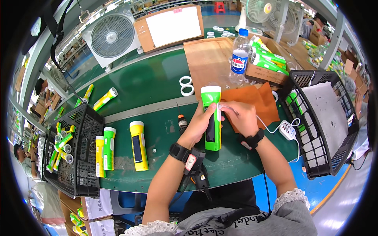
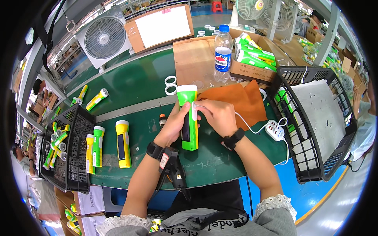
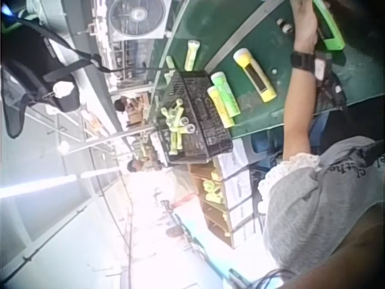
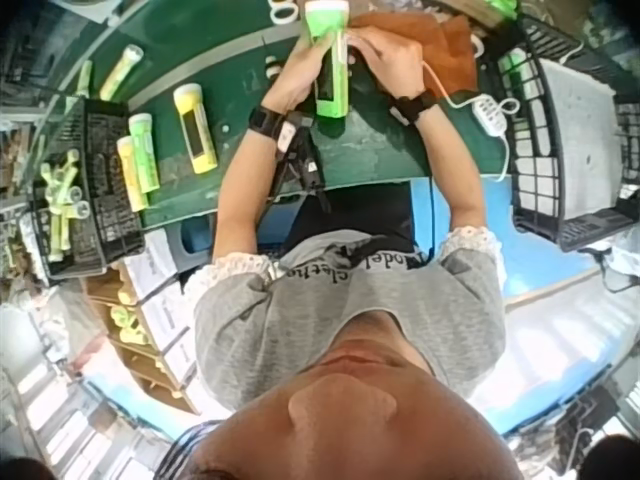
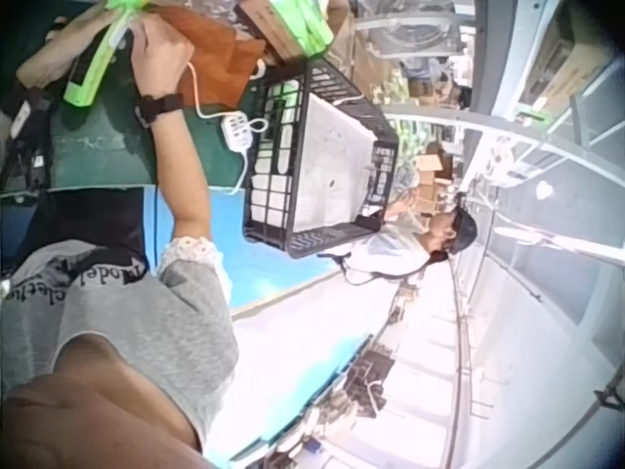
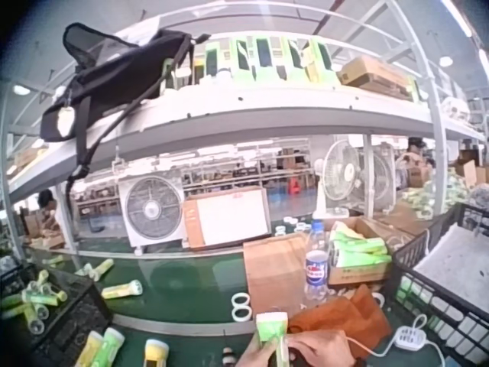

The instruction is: Assembling and testing solar-powered flashlights at a factory workstation, including component attachment and quality checks.

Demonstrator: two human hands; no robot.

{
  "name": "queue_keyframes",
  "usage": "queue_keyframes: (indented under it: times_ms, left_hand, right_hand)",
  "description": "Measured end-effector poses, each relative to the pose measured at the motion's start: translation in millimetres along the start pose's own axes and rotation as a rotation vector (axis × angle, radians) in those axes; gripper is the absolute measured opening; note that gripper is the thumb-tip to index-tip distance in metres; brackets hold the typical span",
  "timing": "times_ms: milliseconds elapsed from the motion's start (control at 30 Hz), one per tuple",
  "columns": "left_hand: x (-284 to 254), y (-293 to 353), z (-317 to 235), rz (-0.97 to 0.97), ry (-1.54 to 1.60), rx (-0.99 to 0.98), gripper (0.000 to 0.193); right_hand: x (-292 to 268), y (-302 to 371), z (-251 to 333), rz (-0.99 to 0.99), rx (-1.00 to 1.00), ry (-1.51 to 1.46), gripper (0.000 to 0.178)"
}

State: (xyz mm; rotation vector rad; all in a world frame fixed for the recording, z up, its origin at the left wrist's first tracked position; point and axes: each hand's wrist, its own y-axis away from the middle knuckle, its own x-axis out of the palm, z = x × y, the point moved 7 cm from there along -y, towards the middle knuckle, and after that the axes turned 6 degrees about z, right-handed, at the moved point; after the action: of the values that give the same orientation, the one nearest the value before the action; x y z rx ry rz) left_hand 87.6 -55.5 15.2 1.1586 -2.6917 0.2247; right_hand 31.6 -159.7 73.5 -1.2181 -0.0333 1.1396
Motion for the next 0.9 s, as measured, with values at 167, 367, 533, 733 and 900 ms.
queue_keyframes:
  times_ms: [167,367,533,733,900]
  left_hand:
    - [-3,3,3,0.014,0.047,-0.057,0.043]
    - [-21,-3,7,-0.110,0.043,-0.067,0.038]
    - [-34,1,2,-0.200,0.450,0.065,0.047]
    - [-27,4,-3,-0.112,0.487,0.059,0.053]
    - [-29,1,-6,-0.076,0.514,0.171,0.056]
  right_hand:
    - [4,4,6,0.056,-0.093,0.048,0.014]
    - [-9,4,2,-0.118,-0.147,-0.051,0.016]
    - [-18,-2,-19,-0.009,0.103,0.099,0.014]
    - [1,-1,10,0.215,0.091,0.116,0.016]
    - [18,8,40,0.340,0.033,-0.093,0.039]
